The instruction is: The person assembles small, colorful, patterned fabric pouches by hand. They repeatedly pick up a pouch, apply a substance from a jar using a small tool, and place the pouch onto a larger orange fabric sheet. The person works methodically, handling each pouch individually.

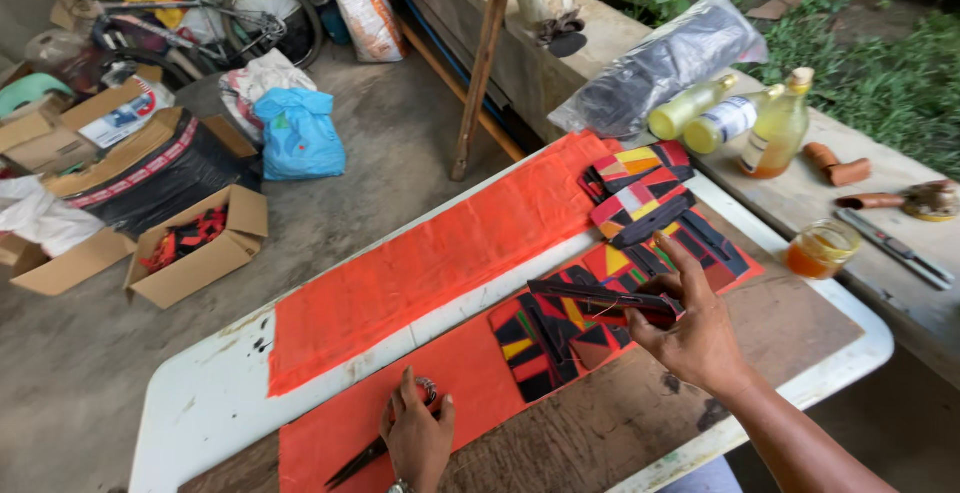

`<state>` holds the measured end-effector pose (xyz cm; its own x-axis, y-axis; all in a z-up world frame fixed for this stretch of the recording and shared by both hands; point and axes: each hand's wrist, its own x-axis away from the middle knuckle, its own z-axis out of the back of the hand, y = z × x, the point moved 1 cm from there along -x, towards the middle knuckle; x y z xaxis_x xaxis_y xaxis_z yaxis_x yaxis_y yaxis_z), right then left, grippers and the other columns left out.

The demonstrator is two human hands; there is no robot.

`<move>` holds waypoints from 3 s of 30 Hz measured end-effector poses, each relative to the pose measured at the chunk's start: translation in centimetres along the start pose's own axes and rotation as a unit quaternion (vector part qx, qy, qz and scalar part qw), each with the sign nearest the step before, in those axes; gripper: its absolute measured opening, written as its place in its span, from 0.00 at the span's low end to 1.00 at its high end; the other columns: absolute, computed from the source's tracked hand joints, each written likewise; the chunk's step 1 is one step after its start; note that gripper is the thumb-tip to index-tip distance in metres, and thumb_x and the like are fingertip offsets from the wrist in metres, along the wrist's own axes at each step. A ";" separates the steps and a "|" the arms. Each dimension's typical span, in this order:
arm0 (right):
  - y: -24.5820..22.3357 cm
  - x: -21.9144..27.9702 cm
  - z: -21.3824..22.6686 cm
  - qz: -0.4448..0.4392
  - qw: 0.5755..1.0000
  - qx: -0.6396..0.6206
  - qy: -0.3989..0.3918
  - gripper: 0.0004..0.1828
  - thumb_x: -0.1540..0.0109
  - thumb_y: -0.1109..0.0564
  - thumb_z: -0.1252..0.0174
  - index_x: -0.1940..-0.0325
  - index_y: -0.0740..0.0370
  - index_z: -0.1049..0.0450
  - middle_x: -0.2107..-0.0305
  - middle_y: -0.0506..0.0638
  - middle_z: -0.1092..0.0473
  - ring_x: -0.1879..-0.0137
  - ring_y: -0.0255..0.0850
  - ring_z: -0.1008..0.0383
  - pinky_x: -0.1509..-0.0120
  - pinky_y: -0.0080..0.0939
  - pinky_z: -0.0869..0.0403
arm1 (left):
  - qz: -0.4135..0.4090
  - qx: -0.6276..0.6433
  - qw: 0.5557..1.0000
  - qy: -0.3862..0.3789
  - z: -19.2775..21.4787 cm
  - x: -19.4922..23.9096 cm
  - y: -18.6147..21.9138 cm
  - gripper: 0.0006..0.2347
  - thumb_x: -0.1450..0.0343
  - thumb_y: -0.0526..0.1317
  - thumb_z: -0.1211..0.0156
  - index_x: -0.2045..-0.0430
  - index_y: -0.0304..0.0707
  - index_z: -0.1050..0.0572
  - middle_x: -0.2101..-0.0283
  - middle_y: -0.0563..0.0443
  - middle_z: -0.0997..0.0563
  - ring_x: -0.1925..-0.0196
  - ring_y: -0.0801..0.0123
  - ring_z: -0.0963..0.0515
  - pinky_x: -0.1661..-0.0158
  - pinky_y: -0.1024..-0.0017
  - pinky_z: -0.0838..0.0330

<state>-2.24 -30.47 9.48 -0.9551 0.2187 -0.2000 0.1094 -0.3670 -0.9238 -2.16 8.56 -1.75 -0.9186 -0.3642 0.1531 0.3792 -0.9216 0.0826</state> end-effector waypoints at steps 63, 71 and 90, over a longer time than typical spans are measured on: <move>4.9 0.1 -18.2 0.106 0.940 0.255 -0.199 0.72 0.59 0.39 0.20 0.21 0.59 0.55 0.33 0.59 0.44 0.27 0.58 0.46 0.28 0.61 0.46 | -0.094 0.123 0.974 0.165 -5.0 -2.6 1.4 0.36 0.38 0.66 0.30 0.41 0.48 0.30 0.37 0.41 0.32 0.44 0.47 0.20 0.43 0.42 0.40; 5.9 0.2 -18.7 0.115 0.934 0.268 -0.206 0.71 0.57 0.37 0.22 0.21 0.58 0.56 0.34 0.59 0.42 0.27 0.57 0.47 0.27 0.62 0.48 | -0.098 0.036 0.994 0.042 -4.3 -1.1 1.2 0.33 0.28 0.67 0.58 0.29 0.53 0.41 0.28 0.34 0.42 0.71 0.56 0.16 0.33 0.48 0.46; 1.7 2.6 -23.1 -0.015 0.883 -0.383 -0.272 0.38 0.28 0.39 0.49 0.20 0.62 0.50 0.77 0.44 0.36 0.75 0.28 0.41 0.73 0.29 0.41 | -0.155 0.164 0.971 0.084 -2.3 1.3 -1.0 0.49 0.40 0.68 0.38 0.27 0.43 0.48 0.29 0.32 0.44 0.38 0.40 0.28 0.41 0.39 0.32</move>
<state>1.87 -9.67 -0.17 -0.9287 -0.3249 -0.1787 0.0378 0.3964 -0.9173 -3.98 8.75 -3.88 -0.9889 -0.1181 -0.0902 0.0708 -0.9083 0.4123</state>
